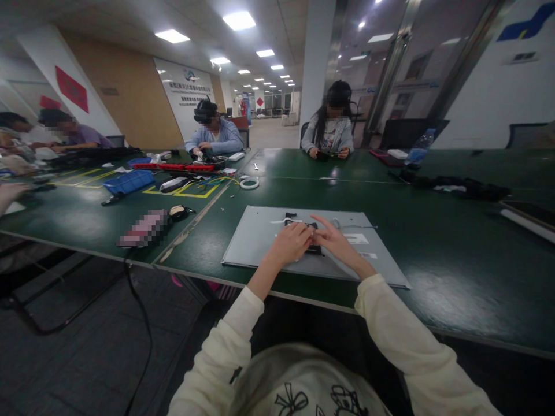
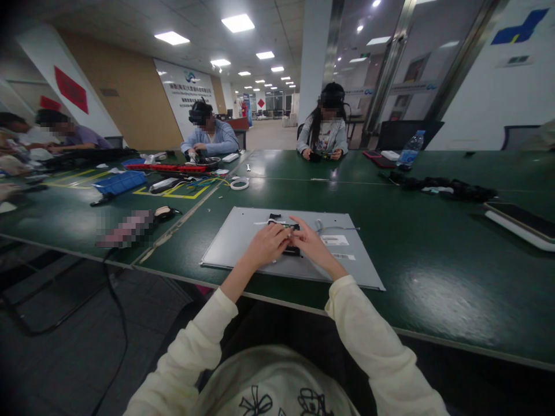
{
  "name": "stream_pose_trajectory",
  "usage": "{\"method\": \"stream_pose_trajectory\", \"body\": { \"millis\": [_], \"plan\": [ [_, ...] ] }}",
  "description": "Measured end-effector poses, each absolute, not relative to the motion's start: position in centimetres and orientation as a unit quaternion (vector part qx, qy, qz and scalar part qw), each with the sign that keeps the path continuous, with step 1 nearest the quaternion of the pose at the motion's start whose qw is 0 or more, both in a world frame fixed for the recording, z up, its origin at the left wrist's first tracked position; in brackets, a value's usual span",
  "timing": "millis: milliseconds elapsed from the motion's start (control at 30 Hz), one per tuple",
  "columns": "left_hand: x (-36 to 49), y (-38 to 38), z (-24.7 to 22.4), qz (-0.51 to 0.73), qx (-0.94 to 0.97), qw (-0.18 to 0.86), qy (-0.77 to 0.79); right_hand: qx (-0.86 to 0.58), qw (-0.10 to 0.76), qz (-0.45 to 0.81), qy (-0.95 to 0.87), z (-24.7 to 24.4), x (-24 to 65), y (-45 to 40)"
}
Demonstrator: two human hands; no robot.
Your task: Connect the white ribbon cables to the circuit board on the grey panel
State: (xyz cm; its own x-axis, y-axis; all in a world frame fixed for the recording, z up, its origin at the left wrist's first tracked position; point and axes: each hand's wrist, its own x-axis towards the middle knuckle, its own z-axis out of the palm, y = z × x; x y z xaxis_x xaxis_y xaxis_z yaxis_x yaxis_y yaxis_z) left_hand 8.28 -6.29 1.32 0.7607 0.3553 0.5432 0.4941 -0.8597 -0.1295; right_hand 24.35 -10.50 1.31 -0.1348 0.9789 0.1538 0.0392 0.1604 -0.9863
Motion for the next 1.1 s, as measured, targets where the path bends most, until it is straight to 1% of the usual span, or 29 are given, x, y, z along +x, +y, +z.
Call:
{"method": "stream_pose_trajectory", "body": {
  "millis": [133,333,500,600,700,833,967,1033,1100],
  "plan": [
    [8.2,-6.2,1.3,-0.257,-0.922,0.158,-0.242,-0.425,0.493,0.493,-0.578,1.7,24.2,-10.8],
    [8.0,-6.4,1.2,-0.291,-0.908,0.184,-0.240,-0.418,0.534,0.505,-0.535,1.8,24.3,-10.9],
    [7.7,-6.5,1.1,-0.310,-0.895,0.187,-0.262,-0.474,0.532,0.462,-0.528,1.4,24.8,-10.4],
    [6.1,-5.0,2.3,-0.314,-0.873,0.192,-0.319,-0.484,0.537,0.434,-0.537,1.1,25.1,-10.1],
    [2.4,-1.3,4.6,-0.308,-0.822,0.184,-0.443,-0.496,0.534,0.414,-0.545,0.8,25.3,-10.0],
    [-3.8,5.1,6.4,-0.252,-0.731,0.159,-0.614,-0.516,0.521,0.393,-0.555,0.9,25.3,-10.0],
    [-8.0,9.0,4.5,-0.138,-0.630,0.092,-0.759,-0.530,0.512,0.375,-0.563,1.2,25.3,-10.2],
    [-8.9,9.8,2.8,-0.114,-0.631,0.113,-0.759,-0.535,0.508,0.363,-0.569,1.3,25.4,-10.2],
    [-9.2,10.3,1.3,-0.095,-0.684,0.125,-0.712,-0.538,0.504,0.352,-0.576,1.1,25.4,-10.1]
  ]
}}
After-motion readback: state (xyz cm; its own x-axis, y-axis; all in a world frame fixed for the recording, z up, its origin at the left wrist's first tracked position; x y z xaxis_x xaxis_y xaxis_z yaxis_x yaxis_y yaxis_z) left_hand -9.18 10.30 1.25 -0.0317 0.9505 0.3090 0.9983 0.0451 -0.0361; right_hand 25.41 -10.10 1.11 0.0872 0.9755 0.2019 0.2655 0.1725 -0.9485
